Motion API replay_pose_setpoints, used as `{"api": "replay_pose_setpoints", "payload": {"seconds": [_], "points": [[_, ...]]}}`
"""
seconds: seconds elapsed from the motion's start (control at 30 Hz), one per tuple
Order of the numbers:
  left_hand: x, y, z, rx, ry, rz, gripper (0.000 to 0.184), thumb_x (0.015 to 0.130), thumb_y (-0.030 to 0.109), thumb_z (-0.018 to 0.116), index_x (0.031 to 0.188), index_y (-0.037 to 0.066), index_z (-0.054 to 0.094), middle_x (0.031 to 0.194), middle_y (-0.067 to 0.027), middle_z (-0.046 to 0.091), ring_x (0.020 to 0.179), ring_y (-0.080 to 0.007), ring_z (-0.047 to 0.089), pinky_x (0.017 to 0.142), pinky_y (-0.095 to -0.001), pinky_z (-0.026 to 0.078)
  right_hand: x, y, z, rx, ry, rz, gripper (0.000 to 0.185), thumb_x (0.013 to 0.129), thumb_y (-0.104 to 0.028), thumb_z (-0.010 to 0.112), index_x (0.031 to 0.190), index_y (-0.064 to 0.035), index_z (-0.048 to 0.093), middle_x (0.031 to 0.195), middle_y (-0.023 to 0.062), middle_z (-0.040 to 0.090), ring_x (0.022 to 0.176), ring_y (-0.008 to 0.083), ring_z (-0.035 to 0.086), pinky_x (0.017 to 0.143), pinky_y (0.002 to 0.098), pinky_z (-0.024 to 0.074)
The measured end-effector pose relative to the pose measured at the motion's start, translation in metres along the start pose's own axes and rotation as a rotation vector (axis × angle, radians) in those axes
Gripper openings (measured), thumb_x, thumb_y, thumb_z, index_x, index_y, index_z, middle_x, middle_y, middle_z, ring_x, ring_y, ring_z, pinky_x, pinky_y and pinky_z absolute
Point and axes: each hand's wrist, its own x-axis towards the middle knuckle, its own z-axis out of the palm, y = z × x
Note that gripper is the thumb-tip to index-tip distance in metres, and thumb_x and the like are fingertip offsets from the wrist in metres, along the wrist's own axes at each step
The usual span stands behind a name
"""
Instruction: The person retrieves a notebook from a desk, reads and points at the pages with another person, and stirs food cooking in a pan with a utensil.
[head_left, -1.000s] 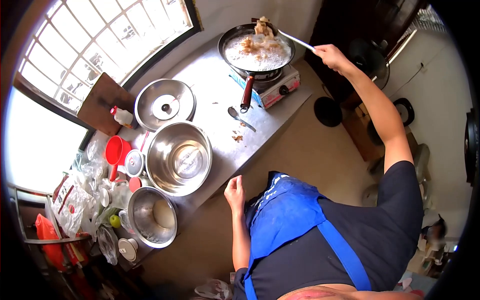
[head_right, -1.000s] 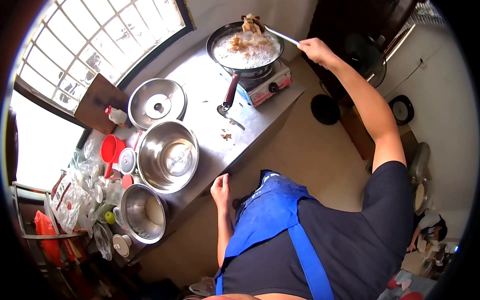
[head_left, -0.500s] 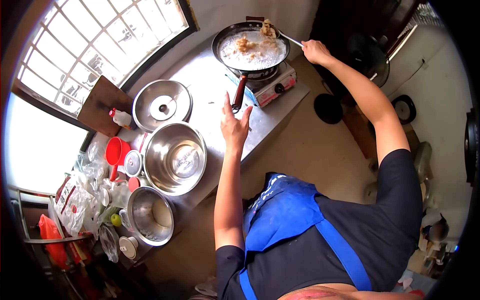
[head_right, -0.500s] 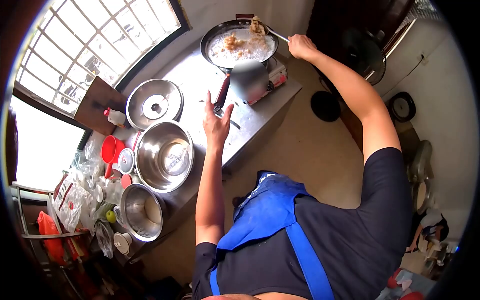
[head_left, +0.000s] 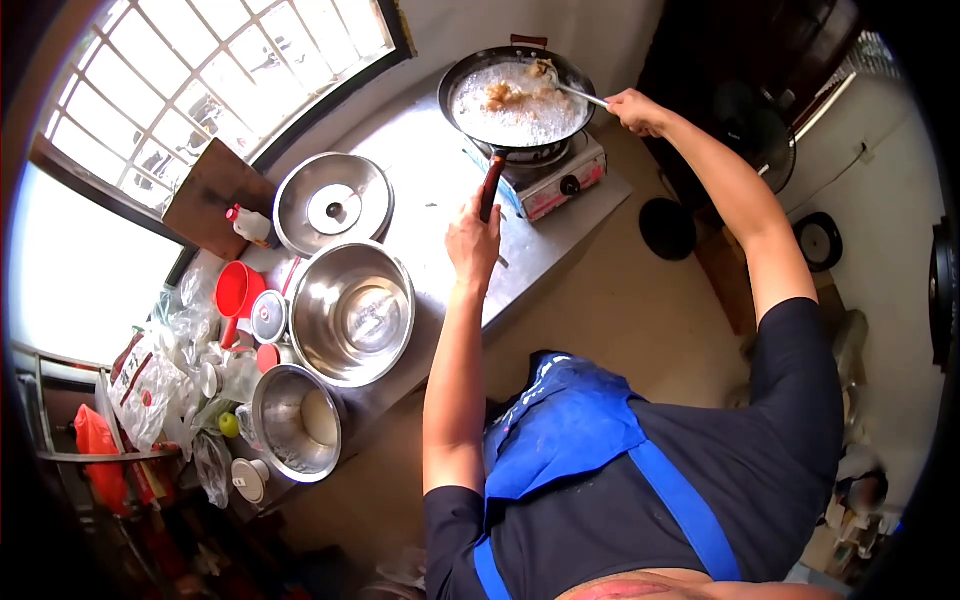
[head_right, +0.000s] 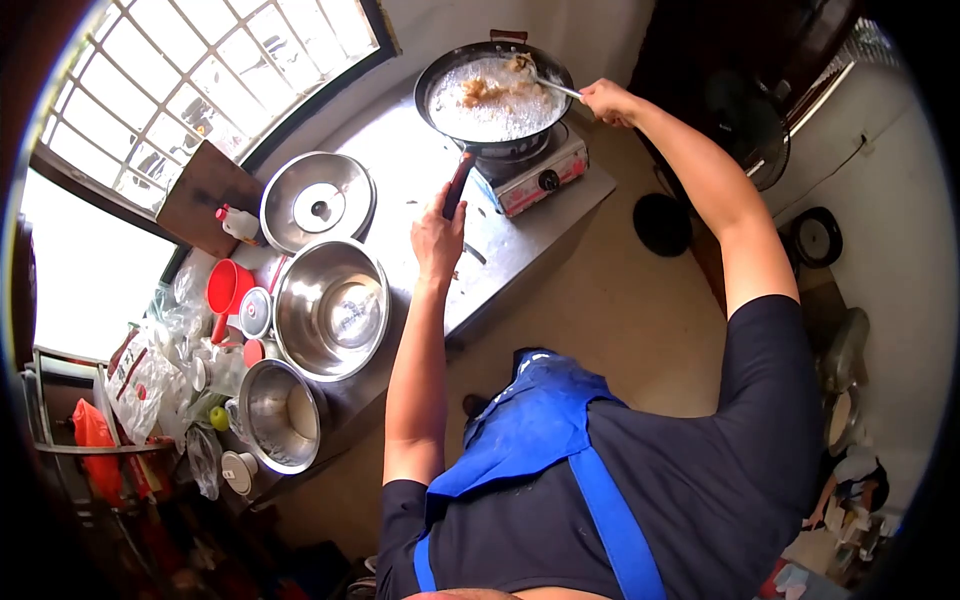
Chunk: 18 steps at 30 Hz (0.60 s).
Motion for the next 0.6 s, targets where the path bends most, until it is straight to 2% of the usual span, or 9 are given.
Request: {"api": "replay_pose_setpoints", "payload": {"seconds": [0.07,0.13,0.17,0.2,0.27,0.3,0.4,0.47,0.6], "points": [[0.002,-0.001,0.001,-0.017,0.036,0.025,0.042,0.088,0.022,0.073,0.127,0.010,0.066,0.099,-0.0186,0.071,0.087,-0.0373,0.069,0.078,-0.0445,0.054,0.003,-0.007,0.002,-0.026,0.021,-0.007,0.035,0.104,-0.027,0.048,0.134,-0.0171,0.063,0.058,-0.0003,0.045,0.039,0.0109,0.033,0.037,0.0295,0.0261],[-0.002,-0.004,0.004,-0.030,0.058,0.047,0.042,0.087,0.022,0.073,0.127,0.013,0.065,0.098,-0.0174,0.071,0.088,-0.0374,0.069,0.077,-0.0454,0.054,0.006,-0.003,0.013,-0.111,0.070,-0.196,0.027,0.100,-0.024,0.054,0.117,-0.0132,0.071,0.058,0.0024,0.052,0.041,0.0135,0.040,0.039,0.0327,0.0332],[-0.001,-0.004,0.004,-0.024,0.057,0.037,0.041,0.087,0.021,0.072,0.126,0.013,0.066,0.099,-0.0176,0.071,0.088,-0.0374,0.069,0.078,-0.0454,0.054,0.023,0.005,0.017,-0.245,0.119,-0.281,0.026,0.098,-0.023,0.056,0.114,-0.0093,0.072,0.069,0.0120,0.065,0.053,0.0240,0.059,0.050,0.0389,0.0471],[0.000,-0.003,0.004,-0.020,0.054,0.029,0.040,0.087,0.021,0.071,0.126,0.012,0.066,0.099,-0.0177,0.071,0.088,-0.0374,0.069,0.078,-0.0455,0.054,0.020,0.003,0.019,-0.245,0.124,-0.283,0.026,0.098,-0.023,0.056,0.114,-0.0093,0.072,0.069,0.0120,0.065,0.053,0.0240,0.059,0.050,0.0389,0.0471],[0.000,0.000,0.002,-0.018,0.045,0.013,0.039,0.088,0.020,0.070,0.126,0.012,0.066,0.100,-0.0180,0.071,0.089,-0.0375,0.069,0.078,-0.0456,0.054,0.011,0.000,0.025,-0.451,0.175,-0.473,0.029,0.097,-0.022,0.056,0.115,-0.0064,0.071,0.093,0.0221,0.072,0.084,0.0362,0.070,0.074,0.0448,0.0543],[-0.002,0.001,0.002,-0.015,0.034,-0.009,0.038,0.088,0.020,0.069,0.125,0.012,0.066,0.100,-0.0183,0.071,0.089,-0.0376,0.069,0.079,-0.0458,0.054,-0.005,-0.012,0.026,-0.523,0.129,-0.391,0.030,0.096,-0.021,0.055,0.117,-0.0048,0.069,0.112,0.0248,0.068,0.109,0.0425,0.064,0.094,0.0472,0.0501],[-0.003,-0.001,0.006,-0.040,0.038,-0.032,0.038,0.088,0.019,0.068,0.126,0.012,0.066,0.101,-0.0186,0.071,0.090,-0.0384,0.069,0.079,-0.0467,0.054,-0.031,-0.015,0.044,-0.623,0.247,-0.447,0.034,0.097,-0.022,0.056,0.125,-0.0054,0.066,0.108,0.0227,0.070,0.105,0.0419,0.065,0.090,0.0486,0.0516],[-0.004,-0.001,0.007,-0.042,0.047,-0.030,0.038,0.089,0.021,0.068,0.126,0.011,0.066,0.101,-0.0188,0.071,0.090,-0.0387,0.069,0.079,-0.0470,0.054,-0.054,-0.018,0.048,-0.802,0.219,-0.492,0.036,0.097,-0.021,0.055,0.129,-0.0061,0.063,0.103,0.0245,0.070,0.099,0.0420,0.066,0.084,0.0515,0.0536],[-0.004,0.001,0.006,-0.023,0.046,-0.071,0.040,0.089,0.023,0.067,0.127,0.012,0.066,0.096,-0.0217,0.072,0.086,-0.0404,0.070,0.077,-0.0480,0.055,-0.092,-0.016,0.054,-0.885,0.271,-0.565,0.035,0.099,-0.018,0.049,0.129,-0.0070,0.063,0.096,0.0228,0.070,0.092,0.0407,0.068,0.079,0.0512,0.0544]]}}
